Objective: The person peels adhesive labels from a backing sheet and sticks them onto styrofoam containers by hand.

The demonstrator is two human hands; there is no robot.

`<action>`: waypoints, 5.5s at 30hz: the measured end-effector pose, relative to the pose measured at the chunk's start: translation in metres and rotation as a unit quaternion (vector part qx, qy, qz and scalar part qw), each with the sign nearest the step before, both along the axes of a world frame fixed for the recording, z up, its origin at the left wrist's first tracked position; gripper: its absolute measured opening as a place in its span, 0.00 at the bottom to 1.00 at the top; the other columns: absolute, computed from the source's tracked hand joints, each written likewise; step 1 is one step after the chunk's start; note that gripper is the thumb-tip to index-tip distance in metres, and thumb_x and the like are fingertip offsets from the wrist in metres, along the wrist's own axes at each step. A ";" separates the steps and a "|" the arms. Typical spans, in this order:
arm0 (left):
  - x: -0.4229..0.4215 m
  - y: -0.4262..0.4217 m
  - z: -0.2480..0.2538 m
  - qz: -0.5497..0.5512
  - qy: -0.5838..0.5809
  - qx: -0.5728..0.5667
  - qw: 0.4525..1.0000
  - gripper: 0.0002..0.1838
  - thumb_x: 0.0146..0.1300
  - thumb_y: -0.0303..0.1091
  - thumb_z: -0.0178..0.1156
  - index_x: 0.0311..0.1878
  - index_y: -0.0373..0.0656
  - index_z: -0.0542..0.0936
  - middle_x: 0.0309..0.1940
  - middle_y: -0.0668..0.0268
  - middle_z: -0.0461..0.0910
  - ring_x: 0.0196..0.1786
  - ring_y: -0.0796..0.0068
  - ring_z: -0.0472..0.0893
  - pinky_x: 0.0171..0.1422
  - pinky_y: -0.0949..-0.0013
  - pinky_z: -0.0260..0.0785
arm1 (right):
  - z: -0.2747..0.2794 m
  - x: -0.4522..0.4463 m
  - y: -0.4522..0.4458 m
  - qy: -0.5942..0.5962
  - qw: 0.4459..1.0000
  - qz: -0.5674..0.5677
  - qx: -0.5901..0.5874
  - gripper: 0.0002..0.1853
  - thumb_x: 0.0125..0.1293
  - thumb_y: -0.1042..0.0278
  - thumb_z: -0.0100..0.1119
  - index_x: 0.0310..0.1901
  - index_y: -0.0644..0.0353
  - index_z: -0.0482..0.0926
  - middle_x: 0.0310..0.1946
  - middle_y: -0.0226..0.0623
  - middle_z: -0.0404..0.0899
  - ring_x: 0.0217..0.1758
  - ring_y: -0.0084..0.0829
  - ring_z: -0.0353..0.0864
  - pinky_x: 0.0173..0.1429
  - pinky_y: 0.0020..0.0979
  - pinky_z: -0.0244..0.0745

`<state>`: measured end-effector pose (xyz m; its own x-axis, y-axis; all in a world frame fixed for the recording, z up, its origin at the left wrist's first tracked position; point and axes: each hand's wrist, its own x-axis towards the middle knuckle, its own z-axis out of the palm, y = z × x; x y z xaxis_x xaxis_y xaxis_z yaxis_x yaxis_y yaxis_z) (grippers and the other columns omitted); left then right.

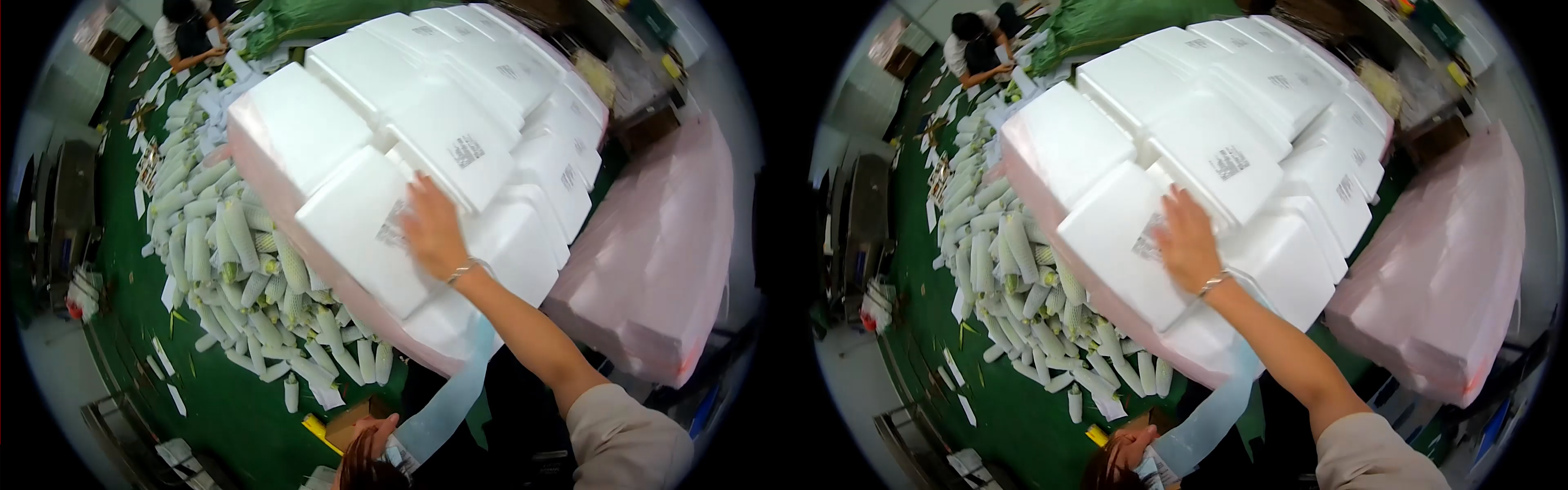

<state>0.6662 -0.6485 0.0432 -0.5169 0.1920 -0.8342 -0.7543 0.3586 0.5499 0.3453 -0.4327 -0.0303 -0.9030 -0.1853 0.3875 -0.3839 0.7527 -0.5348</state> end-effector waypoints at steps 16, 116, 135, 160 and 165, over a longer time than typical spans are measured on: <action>-0.182 0.137 0.088 0.095 0.213 -0.083 0.969 0.22 0.69 0.38 0.56 0.22 0.30 0.74 0.12 0.70 0.65 0.21 0.87 0.62 0.24 0.74 0.55 | 0.123 0.120 0.121 -0.485 0.748 0.411 -0.193 0.32 0.63 0.39 0.59 0.49 0.67 0.77 0.38 0.53 0.80 0.42 0.38 0.81 0.49 0.32 0.74; -0.276 0.340 0.058 -0.133 0.166 0.021 0.977 0.14 0.62 0.36 0.64 0.33 0.32 0.80 0.13 0.70 0.67 0.19 0.83 0.61 0.25 0.71 0.56 | 0.123 0.059 0.350 -0.421 0.850 0.090 -0.304 0.32 0.56 0.70 0.67 0.63 0.63 0.66 0.53 0.40 0.74 0.56 0.29 0.74 0.62 0.33 0.69; -0.153 0.180 0.046 -0.210 0.260 0.064 0.940 0.06 0.62 0.30 0.60 0.41 0.38 0.79 0.12 0.61 0.65 0.15 0.75 0.63 0.23 0.69 0.56 | 0.135 0.208 0.164 -0.257 0.937 -0.005 -0.235 0.14 0.59 0.70 0.63 0.47 0.63 0.77 0.39 0.43 0.77 0.40 0.42 0.78 0.44 0.34 0.74; -0.104 0.133 -0.020 0.026 -0.075 0.020 0.997 0.05 0.61 0.23 0.63 0.38 0.33 0.83 0.22 0.71 0.80 0.24 0.87 0.74 0.28 0.81 0.64 | -0.031 0.153 0.282 -0.003 0.928 -0.317 -0.195 0.06 0.55 0.78 0.61 0.36 0.64 0.80 0.35 0.38 0.84 0.37 0.31 0.81 0.44 0.30 0.76; -0.092 0.131 -0.027 0.056 -0.095 -0.013 0.994 0.04 0.60 0.22 0.63 0.38 0.33 0.83 0.22 0.70 0.81 0.23 0.87 0.74 0.27 0.81 0.64 | -0.105 0.203 0.244 0.016 0.997 -0.069 -0.027 0.14 0.49 0.77 0.61 0.41 0.65 0.78 0.53 0.41 0.78 0.56 0.40 0.77 0.58 0.37 0.73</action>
